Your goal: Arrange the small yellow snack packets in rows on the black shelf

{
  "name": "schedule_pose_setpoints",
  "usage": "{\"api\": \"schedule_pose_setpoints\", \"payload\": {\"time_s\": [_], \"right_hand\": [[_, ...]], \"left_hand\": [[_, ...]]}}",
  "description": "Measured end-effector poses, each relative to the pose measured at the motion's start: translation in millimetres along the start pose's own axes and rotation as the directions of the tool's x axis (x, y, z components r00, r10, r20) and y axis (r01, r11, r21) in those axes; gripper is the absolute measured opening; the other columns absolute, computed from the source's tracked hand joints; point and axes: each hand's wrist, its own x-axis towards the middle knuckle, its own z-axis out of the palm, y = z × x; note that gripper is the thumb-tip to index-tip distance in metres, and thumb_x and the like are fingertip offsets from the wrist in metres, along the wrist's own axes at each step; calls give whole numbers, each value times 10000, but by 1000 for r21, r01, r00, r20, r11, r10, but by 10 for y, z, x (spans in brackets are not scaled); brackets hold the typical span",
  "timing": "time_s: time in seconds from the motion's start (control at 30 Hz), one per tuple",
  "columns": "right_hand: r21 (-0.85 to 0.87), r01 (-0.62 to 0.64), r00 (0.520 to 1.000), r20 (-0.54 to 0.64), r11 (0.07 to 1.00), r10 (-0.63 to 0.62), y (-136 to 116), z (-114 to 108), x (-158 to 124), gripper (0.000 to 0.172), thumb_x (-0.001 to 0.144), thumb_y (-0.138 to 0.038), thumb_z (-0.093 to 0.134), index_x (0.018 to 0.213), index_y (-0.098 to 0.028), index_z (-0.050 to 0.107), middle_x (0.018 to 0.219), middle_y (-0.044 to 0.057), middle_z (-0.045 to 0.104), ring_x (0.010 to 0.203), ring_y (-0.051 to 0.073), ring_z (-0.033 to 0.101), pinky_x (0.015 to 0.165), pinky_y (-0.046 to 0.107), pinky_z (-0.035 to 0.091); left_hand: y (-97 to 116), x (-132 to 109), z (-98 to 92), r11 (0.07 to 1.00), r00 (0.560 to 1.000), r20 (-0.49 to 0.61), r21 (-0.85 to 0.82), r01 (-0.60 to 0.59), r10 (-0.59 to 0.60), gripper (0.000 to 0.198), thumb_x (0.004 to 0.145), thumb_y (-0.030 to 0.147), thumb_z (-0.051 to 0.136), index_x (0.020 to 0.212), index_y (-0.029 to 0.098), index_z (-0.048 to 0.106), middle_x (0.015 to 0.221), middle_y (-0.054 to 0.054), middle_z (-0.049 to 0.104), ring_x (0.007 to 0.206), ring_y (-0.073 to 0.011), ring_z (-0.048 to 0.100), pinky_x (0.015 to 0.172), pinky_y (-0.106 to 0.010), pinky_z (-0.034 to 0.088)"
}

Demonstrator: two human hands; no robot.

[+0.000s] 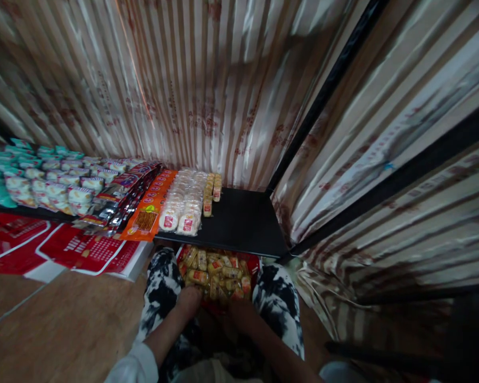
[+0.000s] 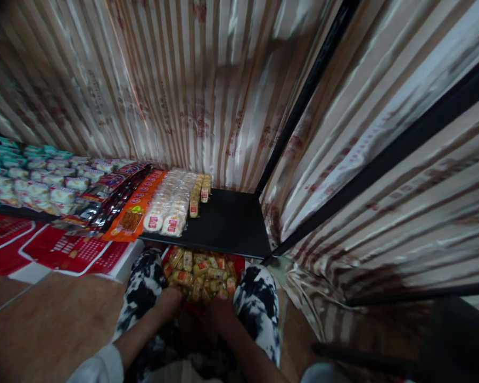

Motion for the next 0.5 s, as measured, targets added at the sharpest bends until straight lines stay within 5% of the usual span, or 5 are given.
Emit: {"api": "schedule_pose_setpoints", "payload": {"time_s": [0.13,0.23,0.37,0.43,0.5], "right_hand": [[-49,53,994,97,997,-48,0,-192,80,239,715,-128,503,865,-162,686,908,147,698,874,266,640,760,339,449],[88,58,998,13,994,-60,-93,-309,323,250,755,-163,456,877,-163,675,910,128,695,873,236,631,758,307,434],[380,134,975,-213,915,-54,-296,-339,798,326,808,-167,364,976,-175,643,997,93,677,924,183,609,817,280,426],[488,152,959,-282,860,-9,-388,-307,1015,356,804,-151,357,1040,-158,623,1063,100,658,988,181,592,865,284,420],[565,142,959,-282,813,28,-451,-255,1179,364,806,-147,359,1065,-150,616,1077,103,655,1003,186,592,877,296,427]], "left_hand": [[24,50,-76,999,1000,12,26,28,-29,282,729,66,449,894,114,672,918,-182,674,933,-273,626,791,-376,483],[41,148,-206,996,993,-77,-9,93,-93,283,777,111,405,894,114,663,905,-178,670,904,-266,634,783,-378,483],[-11,361,-366,931,858,-373,-238,278,-352,346,831,135,340,1076,102,582,1106,-169,598,1064,-225,556,910,-320,418],[-84,481,-393,890,812,-380,-303,342,-442,400,828,132,351,1197,67,492,1214,-184,531,1157,-222,486,976,-305,362],[-166,595,-389,874,827,-321,-321,364,-462,436,826,125,354,1246,39,432,1241,-191,511,1185,-216,459,1008,-299,325]]}}
